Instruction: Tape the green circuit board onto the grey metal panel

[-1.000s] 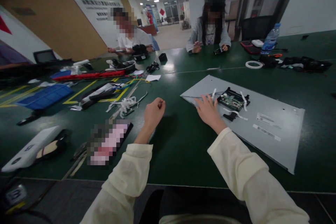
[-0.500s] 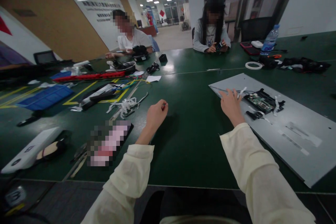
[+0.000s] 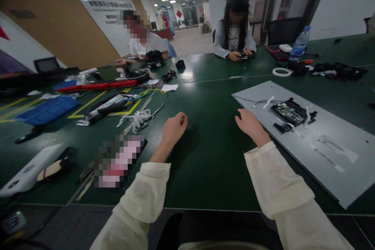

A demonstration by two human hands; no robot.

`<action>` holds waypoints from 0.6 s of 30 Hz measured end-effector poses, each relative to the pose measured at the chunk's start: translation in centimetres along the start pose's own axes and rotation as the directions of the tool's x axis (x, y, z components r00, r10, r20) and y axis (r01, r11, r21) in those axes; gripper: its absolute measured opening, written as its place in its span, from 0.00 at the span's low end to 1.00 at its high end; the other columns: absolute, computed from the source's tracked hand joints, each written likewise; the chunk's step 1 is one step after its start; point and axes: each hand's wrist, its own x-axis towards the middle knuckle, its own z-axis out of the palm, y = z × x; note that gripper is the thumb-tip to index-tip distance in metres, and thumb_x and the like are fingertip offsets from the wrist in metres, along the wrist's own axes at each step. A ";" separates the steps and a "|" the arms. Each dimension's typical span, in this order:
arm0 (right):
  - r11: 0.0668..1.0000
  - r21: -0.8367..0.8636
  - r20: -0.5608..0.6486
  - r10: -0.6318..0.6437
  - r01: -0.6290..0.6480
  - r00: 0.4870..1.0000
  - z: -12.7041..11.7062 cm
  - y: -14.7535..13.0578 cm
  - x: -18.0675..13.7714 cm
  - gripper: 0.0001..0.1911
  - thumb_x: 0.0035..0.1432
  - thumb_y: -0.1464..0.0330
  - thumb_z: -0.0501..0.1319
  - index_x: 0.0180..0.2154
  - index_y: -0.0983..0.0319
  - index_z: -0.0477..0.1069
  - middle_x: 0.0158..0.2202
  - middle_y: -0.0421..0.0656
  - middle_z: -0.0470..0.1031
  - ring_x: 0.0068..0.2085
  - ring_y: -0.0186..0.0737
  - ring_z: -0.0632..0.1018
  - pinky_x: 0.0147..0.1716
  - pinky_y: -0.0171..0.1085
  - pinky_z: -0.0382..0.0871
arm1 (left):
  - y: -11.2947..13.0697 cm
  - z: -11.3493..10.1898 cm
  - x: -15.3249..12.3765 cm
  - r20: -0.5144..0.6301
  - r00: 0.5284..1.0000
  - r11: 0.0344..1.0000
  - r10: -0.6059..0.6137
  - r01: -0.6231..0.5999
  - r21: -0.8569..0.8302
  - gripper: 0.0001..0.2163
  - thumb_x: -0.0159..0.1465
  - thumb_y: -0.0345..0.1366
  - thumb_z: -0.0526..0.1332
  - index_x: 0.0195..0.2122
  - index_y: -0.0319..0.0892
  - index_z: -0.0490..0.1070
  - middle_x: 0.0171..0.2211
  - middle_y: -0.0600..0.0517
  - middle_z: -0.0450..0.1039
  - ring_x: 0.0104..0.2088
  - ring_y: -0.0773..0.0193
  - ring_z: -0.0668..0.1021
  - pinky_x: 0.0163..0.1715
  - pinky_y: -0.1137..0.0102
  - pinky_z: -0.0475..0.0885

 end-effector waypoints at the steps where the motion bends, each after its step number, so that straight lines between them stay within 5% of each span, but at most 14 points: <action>1: 1.000 0.004 0.015 0.012 -0.012 1.000 -0.1 0.1 0.0 0.27 0.64 0.63 0.47 0.59 0.72 0.61 0.58 0.56 0.65 0.58 0.51 0.67 0.58 0.46 0.59 | 0.0 0.1 0.0 0.004 1.000 1.000 0.009 -0.009 0.006 0.11 0.68 0.39 0.49 0.42 0.44 0.69 0.31 0.49 0.75 0.33 0.60 0.77 0.31 0.71 0.65; 9: 0.989 -0.083 0.109 0.133 -0.124 0.985 -0.4 0.7 0.5 0.31 0.64 0.58 0.46 0.63 0.67 0.55 0.62 0.58 0.59 0.63 0.56 0.60 0.59 0.51 0.55 | -0.2 0.4 0.2 0.031 0.998 0.999 0.045 -0.046 0.015 0.11 0.68 0.39 0.49 0.42 0.44 0.69 0.30 0.49 0.75 0.31 0.61 0.77 0.29 0.71 0.64; 18: 0.940 -0.054 -0.022 0.335 -0.336 0.942 -0.1 4.4 1.5 0.33 0.64 0.57 0.44 0.65 0.67 0.48 0.65 0.60 0.50 0.65 0.56 0.55 0.59 0.50 0.53 | 0.1 0.5 0.1 0.048 0.998 0.999 0.037 -0.038 0.019 0.12 0.68 0.39 0.49 0.42 0.44 0.69 0.32 0.49 0.75 0.32 0.60 0.77 0.30 0.71 0.64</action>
